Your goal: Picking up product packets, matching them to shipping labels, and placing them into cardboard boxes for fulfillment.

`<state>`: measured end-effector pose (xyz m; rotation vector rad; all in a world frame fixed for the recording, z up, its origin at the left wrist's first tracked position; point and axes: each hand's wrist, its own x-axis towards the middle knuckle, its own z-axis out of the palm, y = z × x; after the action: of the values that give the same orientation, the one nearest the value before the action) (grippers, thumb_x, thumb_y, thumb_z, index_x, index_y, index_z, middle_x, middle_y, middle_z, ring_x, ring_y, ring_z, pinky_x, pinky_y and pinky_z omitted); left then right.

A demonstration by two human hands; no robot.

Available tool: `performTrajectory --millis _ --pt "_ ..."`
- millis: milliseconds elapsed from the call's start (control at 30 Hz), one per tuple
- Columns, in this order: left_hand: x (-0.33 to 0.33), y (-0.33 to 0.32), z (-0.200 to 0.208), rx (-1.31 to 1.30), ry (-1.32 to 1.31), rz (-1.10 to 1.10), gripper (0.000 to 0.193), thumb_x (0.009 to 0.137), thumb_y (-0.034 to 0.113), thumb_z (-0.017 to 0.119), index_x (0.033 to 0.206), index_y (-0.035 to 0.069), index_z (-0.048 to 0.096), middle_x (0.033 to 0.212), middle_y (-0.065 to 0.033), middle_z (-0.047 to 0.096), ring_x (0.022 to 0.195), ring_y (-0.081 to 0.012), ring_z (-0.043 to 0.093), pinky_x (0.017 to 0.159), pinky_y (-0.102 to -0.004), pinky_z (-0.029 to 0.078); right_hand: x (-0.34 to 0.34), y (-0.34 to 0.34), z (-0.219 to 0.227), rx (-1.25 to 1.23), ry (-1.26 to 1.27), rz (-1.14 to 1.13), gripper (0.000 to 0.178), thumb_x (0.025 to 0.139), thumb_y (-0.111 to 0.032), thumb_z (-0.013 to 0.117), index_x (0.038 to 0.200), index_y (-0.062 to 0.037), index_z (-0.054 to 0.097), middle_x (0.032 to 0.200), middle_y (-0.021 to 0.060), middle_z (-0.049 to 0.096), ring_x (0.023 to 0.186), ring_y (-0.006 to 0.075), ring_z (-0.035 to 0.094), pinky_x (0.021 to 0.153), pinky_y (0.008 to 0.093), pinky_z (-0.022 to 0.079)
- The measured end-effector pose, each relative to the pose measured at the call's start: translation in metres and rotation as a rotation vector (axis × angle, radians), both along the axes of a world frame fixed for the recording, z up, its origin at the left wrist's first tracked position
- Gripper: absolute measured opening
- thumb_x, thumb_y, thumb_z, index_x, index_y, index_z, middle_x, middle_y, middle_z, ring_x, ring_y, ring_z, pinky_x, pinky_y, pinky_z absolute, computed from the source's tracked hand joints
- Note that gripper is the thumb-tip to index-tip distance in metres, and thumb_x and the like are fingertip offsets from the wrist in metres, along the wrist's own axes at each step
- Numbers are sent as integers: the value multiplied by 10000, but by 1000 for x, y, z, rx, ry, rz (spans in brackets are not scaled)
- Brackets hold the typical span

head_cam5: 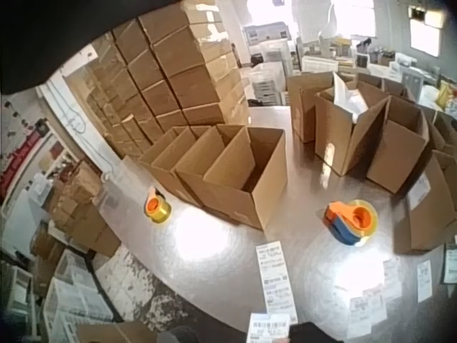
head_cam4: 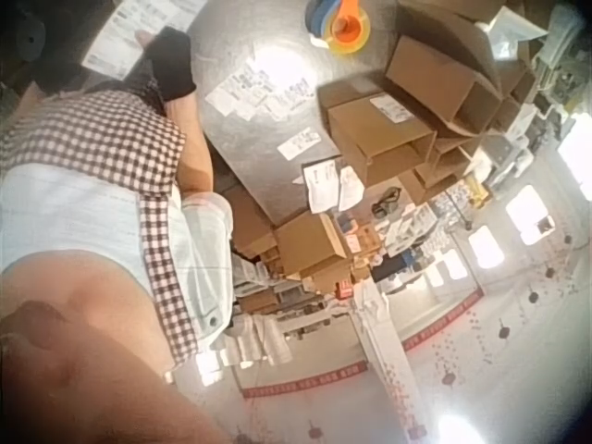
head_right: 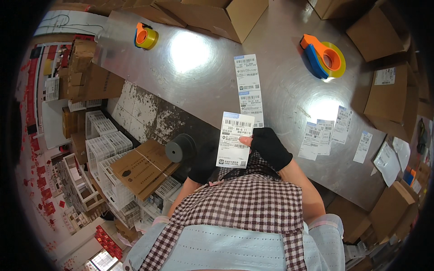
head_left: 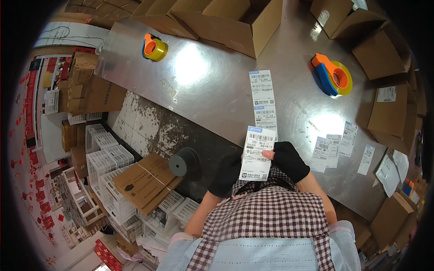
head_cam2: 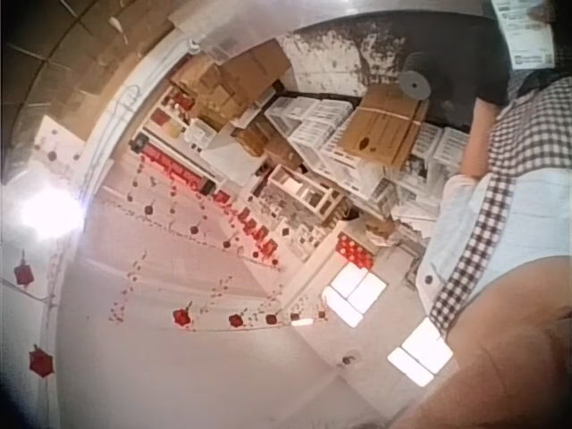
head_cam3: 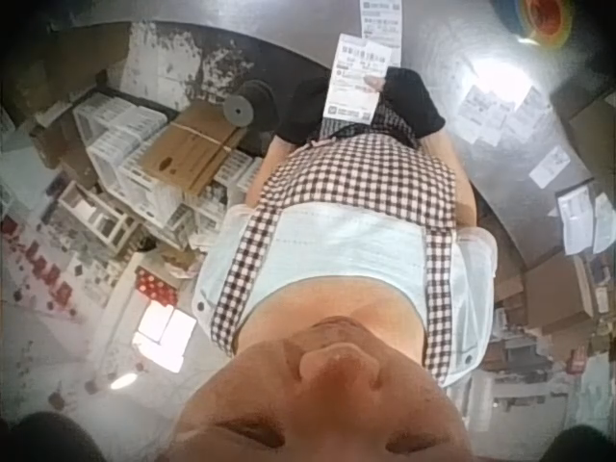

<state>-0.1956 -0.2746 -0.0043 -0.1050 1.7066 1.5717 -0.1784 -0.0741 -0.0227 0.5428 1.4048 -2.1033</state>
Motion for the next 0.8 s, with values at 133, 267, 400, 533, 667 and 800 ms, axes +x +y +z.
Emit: performTrajectory --millis 133,267,400,533,667,800 --pt "-1 -7 -22 -142 253 -40 196 822 148 556 954 6 584 892 -107 620 813 -190 588 683 -299 441 0 6 -7 46 -14 98 319 789 -182 625 1010 45 593 899 113 634 744 137 580 646 259 458" --pt "-6 4 -6 -438 767 -79 163 702 66 618 853 34 565 801 -103 578 779 -280 562 689 -349 431 7 3 -7 -57 22 7 339 796 -158 609 1058 51 562 948 116 621 810 153 581 726 266 458" --pt "-19 11 5 -507 976 -211 211 648 40 617 851 46 563 804 -108 568 811 -290 547 732 -370 420 12 -2 -8 -202 81 -122 518 766 -100 616 1224 36 417 988 126 604 902 180 575 814 284 443" --pt "-74 -13 -33 -438 1200 -27 185 653 3 566 829 54 582 905 -124 578 900 -306 536 808 -372 416 9 1 -3 -87 92 -49 711 721 -35 635 1336 -28 279 919 107 617 861 182 585 796 291 448" --pt "-163 -27 -59 -522 1288 208 334 704 -58 545 1009 67 601 1101 -117 530 1092 -267 480 934 -334 381 -33 -21 -53 299 265 2 750 698 -60 657 1340 -62 270 755 108 610 748 193 596 694 300 461" --pt "-189 -41 -77 -671 1157 318 517 731 5 582 1226 102 468 1169 -103 498 1096 -227 475 875 -311 395 -101 -49 -82 761 335 112 760 705 -128 620 1345 -66 214 761 184 599 768 328 594 681 405 467"
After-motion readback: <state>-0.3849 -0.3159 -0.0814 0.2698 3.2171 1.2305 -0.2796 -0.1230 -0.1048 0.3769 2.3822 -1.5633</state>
